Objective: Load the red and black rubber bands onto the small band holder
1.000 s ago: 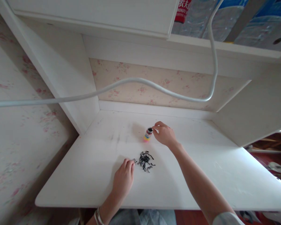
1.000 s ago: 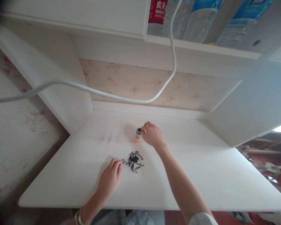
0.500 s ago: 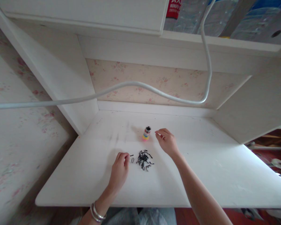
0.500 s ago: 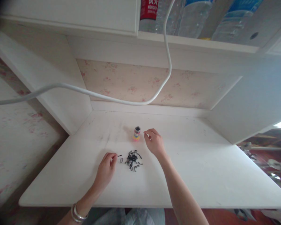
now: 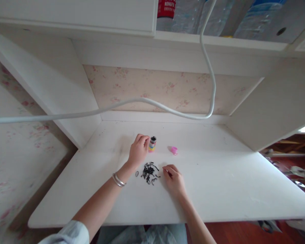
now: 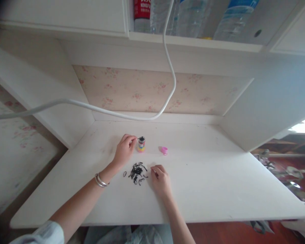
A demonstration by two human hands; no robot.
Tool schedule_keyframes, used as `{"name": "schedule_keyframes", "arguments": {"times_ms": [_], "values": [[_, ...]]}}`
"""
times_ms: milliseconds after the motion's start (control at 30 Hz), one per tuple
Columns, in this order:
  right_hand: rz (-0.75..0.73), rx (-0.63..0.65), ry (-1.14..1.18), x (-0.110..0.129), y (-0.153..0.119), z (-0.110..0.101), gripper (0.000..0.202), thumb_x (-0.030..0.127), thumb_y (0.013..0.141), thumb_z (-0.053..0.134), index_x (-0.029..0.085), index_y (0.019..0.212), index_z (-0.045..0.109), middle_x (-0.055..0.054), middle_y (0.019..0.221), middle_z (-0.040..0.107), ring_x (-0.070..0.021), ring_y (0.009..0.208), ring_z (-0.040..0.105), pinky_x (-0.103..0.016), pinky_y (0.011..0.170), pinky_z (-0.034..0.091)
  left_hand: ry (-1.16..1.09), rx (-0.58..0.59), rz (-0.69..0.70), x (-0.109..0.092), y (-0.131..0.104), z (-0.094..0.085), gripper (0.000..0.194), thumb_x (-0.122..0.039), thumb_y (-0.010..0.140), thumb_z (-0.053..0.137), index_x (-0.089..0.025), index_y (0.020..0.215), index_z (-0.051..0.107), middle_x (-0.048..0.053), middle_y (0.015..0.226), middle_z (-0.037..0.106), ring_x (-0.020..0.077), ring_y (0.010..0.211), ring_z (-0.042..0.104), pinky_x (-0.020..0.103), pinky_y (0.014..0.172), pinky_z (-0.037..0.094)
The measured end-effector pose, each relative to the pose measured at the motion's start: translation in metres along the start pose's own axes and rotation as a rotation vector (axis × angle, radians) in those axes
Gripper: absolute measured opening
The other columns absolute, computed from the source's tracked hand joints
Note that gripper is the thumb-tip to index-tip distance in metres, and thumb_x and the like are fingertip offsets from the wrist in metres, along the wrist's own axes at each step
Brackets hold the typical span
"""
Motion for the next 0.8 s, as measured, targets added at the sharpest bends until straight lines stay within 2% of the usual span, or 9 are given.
{"name": "schedule_keyframes", "arguments": {"times_ms": [133, 267, 533, 700, 800], "values": [[0.002, 0.021, -0.016, 0.002, 0.002, -0.001, 0.029, 0.033, 0.089, 0.045, 0.021, 0.089, 0.071, -0.007, 0.097, 0.065, -0.0124, 0.065, 0.060, -0.023, 0.061, 0.048, 0.105, 0.034, 0.020, 0.003, 0.013, 0.017, 0.023, -0.030, 0.095, 0.042, -0.022, 0.099, 0.062, 0.004, 0.099, 0.059, 0.0127, 0.085, 0.060, 0.023, 0.078, 0.047], [0.009, 0.019, -0.003, 0.003, 0.003, -0.003, 0.028, 0.032, 0.090, 0.045, 0.020, 0.090, 0.070, -0.006, 0.097, 0.065, -0.0121, 0.068, 0.061, -0.022, 0.063, 0.048, 0.196, 0.088, 0.030, 0.005, 0.011, 0.022, 0.024, -0.031, 0.096, 0.040, -0.023, 0.101, 0.063, 0.003, 0.100, 0.059, 0.0123, 0.085, 0.061, 0.022, 0.076, 0.047], [0.018, 0.012, 0.004, 0.004, 0.005, -0.003, 0.029, 0.033, 0.089, 0.045, 0.020, 0.087, 0.071, -0.007, 0.095, 0.065, -0.0119, 0.065, 0.059, -0.023, 0.061, 0.046, 0.325, 0.157, 0.076, 0.002, 0.008, 0.014, 0.028, -0.033, 0.097, 0.036, -0.025, 0.104, 0.062, 0.002, 0.099, 0.060, 0.0117, 0.080, 0.061, 0.022, 0.065, 0.045], [0.026, 0.084, -0.069, 0.006, 0.003, -0.001, 0.029, 0.036, 0.089, 0.046, 0.023, 0.097, 0.070, -0.005, 0.102, 0.064, -0.0108, 0.064, 0.058, -0.024, 0.062, 0.047, 0.246, 0.107, 0.079, 0.004, 0.003, 0.006, 0.026, -0.031, 0.097, 0.038, -0.023, 0.103, 0.061, 0.003, 0.100, 0.061, 0.0115, 0.083, 0.061, 0.021, 0.071, 0.046], [-0.038, 0.135, -0.211, 0.010, 0.003, 0.002, 0.029, 0.038, 0.088, 0.049, 0.027, 0.107, 0.068, -0.004, 0.106, 0.063, -0.0152, 0.079, 0.062, -0.027, 0.072, 0.048, 0.191, 0.091, 0.052, 0.008, -0.011, -0.002, 0.025, -0.030, 0.097, 0.038, -0.022, 0.102, 0.061, 0.003, 0.100, 0.061, 0.0113, 0.083, 0.061, 0.021, 0.073, 0.047]]}}
Point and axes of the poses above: each hand's wrist, its own y-axis towards the middle knuckle, its own z-axis out of the palm, x = y × z, the point moved 2 cm from there along y, towards the middle knuckle
